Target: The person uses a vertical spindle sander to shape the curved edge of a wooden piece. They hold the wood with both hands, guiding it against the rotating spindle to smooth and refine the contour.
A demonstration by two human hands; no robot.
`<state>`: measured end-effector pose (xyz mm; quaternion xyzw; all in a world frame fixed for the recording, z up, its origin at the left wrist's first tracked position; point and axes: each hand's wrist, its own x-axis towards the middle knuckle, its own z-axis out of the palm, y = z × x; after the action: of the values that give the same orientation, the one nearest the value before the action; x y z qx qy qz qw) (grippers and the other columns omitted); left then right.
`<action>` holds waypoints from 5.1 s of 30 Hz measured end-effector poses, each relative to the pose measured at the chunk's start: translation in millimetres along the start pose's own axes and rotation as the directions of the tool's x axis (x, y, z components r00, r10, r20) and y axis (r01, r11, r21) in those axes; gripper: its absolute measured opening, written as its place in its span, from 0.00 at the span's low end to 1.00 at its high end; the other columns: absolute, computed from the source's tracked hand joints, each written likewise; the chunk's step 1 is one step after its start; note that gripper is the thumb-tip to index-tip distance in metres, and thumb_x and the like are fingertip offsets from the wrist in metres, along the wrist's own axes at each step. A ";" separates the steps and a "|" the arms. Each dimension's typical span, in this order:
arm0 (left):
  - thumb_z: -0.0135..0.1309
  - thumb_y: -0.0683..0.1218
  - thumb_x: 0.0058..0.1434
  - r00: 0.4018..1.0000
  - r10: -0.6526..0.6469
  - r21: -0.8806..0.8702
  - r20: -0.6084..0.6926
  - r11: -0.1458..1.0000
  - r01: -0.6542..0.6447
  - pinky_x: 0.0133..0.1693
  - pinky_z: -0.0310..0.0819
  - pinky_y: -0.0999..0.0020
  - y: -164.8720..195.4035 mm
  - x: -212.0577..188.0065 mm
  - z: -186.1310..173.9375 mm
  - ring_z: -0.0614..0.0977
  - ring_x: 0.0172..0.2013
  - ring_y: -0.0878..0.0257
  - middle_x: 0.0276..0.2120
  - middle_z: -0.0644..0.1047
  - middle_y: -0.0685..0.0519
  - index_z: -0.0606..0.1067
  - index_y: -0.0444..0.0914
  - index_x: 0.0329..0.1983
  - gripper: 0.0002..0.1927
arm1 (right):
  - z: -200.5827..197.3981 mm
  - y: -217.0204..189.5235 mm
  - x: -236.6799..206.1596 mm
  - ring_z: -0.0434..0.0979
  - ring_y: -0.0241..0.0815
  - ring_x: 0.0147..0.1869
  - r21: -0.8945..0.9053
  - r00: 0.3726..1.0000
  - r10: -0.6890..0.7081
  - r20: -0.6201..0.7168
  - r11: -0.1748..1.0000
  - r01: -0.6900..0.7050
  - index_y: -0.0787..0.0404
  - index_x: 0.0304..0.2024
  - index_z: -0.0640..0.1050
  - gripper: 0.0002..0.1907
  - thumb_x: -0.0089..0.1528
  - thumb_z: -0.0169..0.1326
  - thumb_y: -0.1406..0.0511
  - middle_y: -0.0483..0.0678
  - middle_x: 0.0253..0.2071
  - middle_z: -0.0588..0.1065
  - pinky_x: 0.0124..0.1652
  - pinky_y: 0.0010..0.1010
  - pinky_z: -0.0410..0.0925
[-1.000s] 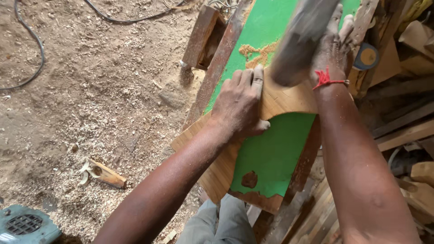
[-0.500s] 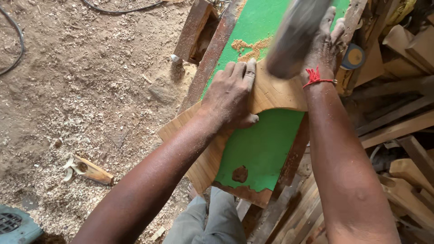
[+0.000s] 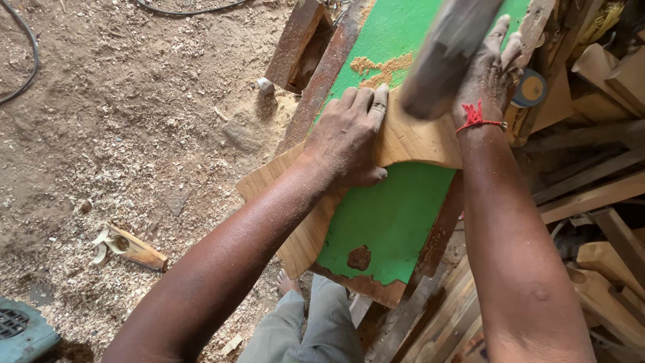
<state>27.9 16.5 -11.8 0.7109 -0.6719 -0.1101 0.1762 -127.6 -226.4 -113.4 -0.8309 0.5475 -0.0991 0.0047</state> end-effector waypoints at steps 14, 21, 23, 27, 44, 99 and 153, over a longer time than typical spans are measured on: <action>0.74 0.62 0.31 1.000 0.024 -0.048 -0.002 0.999 -0.024 0.55 0.68 0.55 0.3 -1.1 7.8 0.70 0.55 0.48 0.51 0.69 0.41 0.57 0.23 0.67 0.66 | -10.8 1.5 -7.1 0.58 0.69 0.74 0.123 0.996 0.045 0.076 0.991 -0.054 0.62 0.79 0.47 0.40 0.71 0.50 0.63 0.67 0.74 0.53 0.69 0.52 0.58; 0.74 0.63 0.30 0.999 0.045 -0.026 0.024 0.999 -0.044 0.56 0.67 0.54 0.9 2.7 12.1 0.70 0.54 0.47 0.51 0.68 0.39 0.56 0.22 0.66 0.68 | -5.6 8.2 -8.5 0.59 0.69 0.73 0.057 0.999 0.013 0.043 0.998 -0.015 0.63 0.79 0.48 0.40 0.71 0.52 0.63 0.67 0.74 0.53 0.68 0.53 0.59; 0.75 0.63 0.30 0.998 0.044 -0.012 0.034 0.999 -0.043 0.55 0.67 0.54 1.7 2.9 13.0 0.70 0.54 0.47 0.51 0.69 0.39 0.55 0.22 0.67 0.69 | -3.1 11.6 -9.9 0.59 0.69 0.73 0.054 0.999 0.009 0.046 0.998 -0.012 0.63 0.79 0.49 0.40 0.70 0.53 0.63 0.67 0.73 0.53 0.68 0.53 0.59; 0.74 0.61 0.32 0.998 0.038 -0.042 0.049 0.998 -0.036 0.56 0.66 0.54 2.8 0.7 13.4 0.70 0.55 0.47 0.52 0.69 0.40 0.55 0.23 0.68 0.67 | -2.5 14.3 -8.6 0.60 0.69 0.72 0.030 0.999 0.009 0.036 0.999 -0.010 0.64 0.78 0.49 0.40 0.70 0.54 0.64 0.67 0.73 0.54 0.67 0.53 0.60; 0.75 0.61 0.31 0.996 0.093 -0.078 0.005 0.993 -0.092 0.55 0.67 0.54 0.1 0.8 20.2 0.70 0.55 0.46 0.51 0.70 0.40 0.57 0.24 0.66 0.66 | -7.4 15.7 -15.4 0.59 0.69 0.72 0.042 0.999 -0.001 0.045 0.999 -0.001 0.60 0.70 0.63 0.28 0.68 0.54 0.67 0.65 0.74 0.55 0.66 0.56 0.61; 0.73 0.59 0.30 0.975 0.221 -0.055 -0.035 0.973 -0.222 0.56 0.68 0.56 6.5 10.3 30.2 0.73 0.55 0.47 0.51 0.72 0.41 0.62 0.26 0.64 0.61 | -4.3 49.8 -45.6 0.54 0.67 0.75 0.042 0.999 -0.044 -0.026 0.998 0.045 0.63 0.57 0.77 0.13 0.71 0.47 0.72 0.62 0.76 0.57 0.68 0.55 0.60; 0.72 0.75 0.28 0.990 -0.135 0.055 -0.043 0.989 0.137 0.56 0.59 0.44 63.6 -5.8 54.0 0.68 0.56 0.49 0.54 0.68 0.43 0.50 0.26 0.72 0.79 | -22.0 49.1 -58.8 0.51 0.78 0.71 0.118 0.999 0.051 -0.002 0.992 -0.050 0.56 0.58 0.76 0.18 0.66 0.49 0.68 0.73 0.69 0.58 0.67 0.60 0.52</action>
<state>-52.0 14.5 -36.2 0.7618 -0.6213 -0.0884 0.1611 -198.3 -190.4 -107.0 -0.8148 0.5615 -0.1332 0.0551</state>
